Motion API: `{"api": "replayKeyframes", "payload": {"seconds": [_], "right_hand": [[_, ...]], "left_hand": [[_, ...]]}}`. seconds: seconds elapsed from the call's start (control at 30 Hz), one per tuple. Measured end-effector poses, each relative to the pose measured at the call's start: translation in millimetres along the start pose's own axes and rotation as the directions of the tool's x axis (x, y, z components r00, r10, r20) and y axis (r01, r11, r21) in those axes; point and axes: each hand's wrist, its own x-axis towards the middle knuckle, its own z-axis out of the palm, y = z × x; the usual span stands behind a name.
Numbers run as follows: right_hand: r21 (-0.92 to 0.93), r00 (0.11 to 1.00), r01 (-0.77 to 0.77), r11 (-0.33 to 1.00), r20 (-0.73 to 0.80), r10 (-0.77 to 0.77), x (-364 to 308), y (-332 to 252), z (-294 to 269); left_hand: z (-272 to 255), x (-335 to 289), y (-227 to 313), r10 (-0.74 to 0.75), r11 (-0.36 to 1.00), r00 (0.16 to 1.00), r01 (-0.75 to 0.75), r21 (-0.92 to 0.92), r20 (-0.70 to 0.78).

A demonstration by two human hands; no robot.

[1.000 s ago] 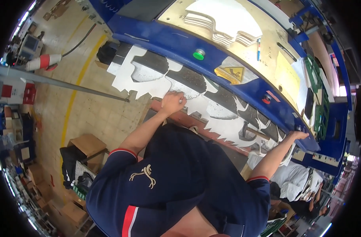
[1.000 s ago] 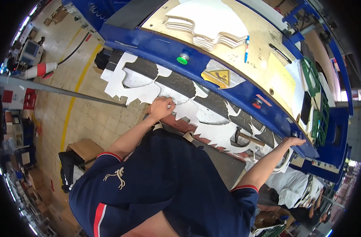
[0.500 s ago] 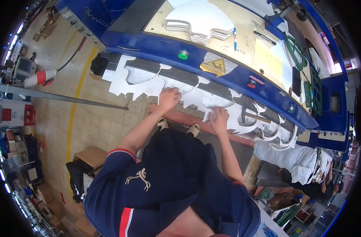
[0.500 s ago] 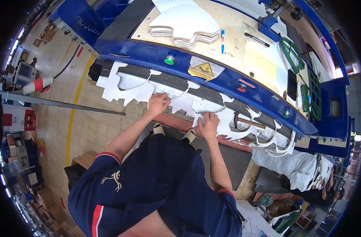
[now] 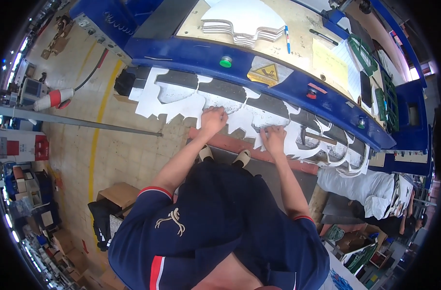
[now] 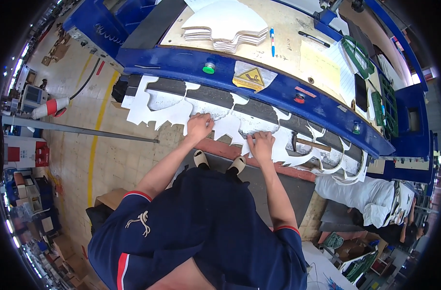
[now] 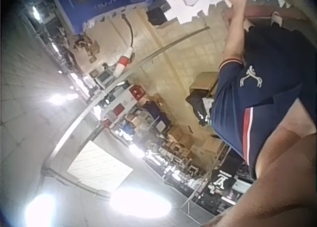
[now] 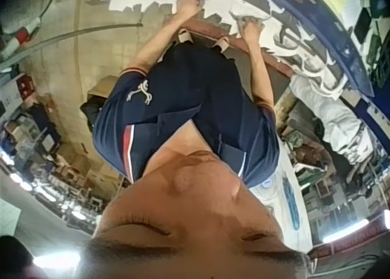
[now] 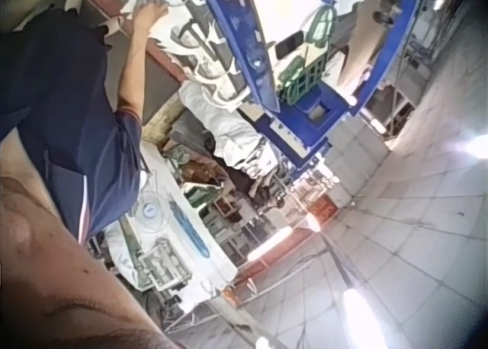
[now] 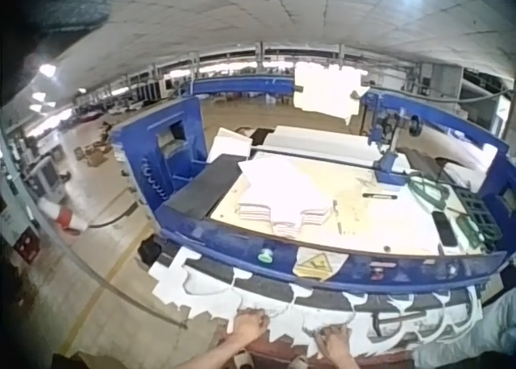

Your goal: Manually cut shoe components from a sheet of material using a cutting die, a hammer, and an industrial press.

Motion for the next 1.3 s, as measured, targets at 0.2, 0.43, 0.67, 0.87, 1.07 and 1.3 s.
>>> {"api": "replayKeyframes", "payload": {"seconds": [0.2, 0.43, 0.67, 0.87, 1.07, 1.3], "right_hand": [[0.37, 0.996, -0.084, 0.925, 0.037, 0.076, -17, 25, -22], [-0.216, 0.835, -0.55, 0.807, -0.114, 0.538, -102, 178, -75], [-0.39, 0.881, -0.31, 0.867, 0.223, 0.416, -113, 187, -96], [-0.441, 0.9, -0.121, 0.889, 0.328, 0.285, -122, 198, -101], [-0.381, 0.845, -0.071, 0.922, 0.467, 0.259, -116, 194, -132], [-0.41, 0.843, -0.195, 0.891, 0.395, 0.366, -38, 110, -257]], "left_hand": [[-16, -5, -1, -0.082, 0.996, 0.971, 0.085, -0.001, 0.224], [-33, 55, 5, -0.167, 0.98, 0.777, 0.2, 0.014, 0.607], [-1, 118, -37, 0.501, 0.786, 0.668, -0.617, 0.033, 0.551], [11, 113, -70, 0.682, 0.699, 0.589, -0.699, -0.151, 0.433], [14, 99, -67, 0.674, 0.739, 0.675, -0.617, -0.272, 0.299], [12, 91, -75, 0.638, 0.769, 0.704, -0.558, -0.312, 0.313]]}}
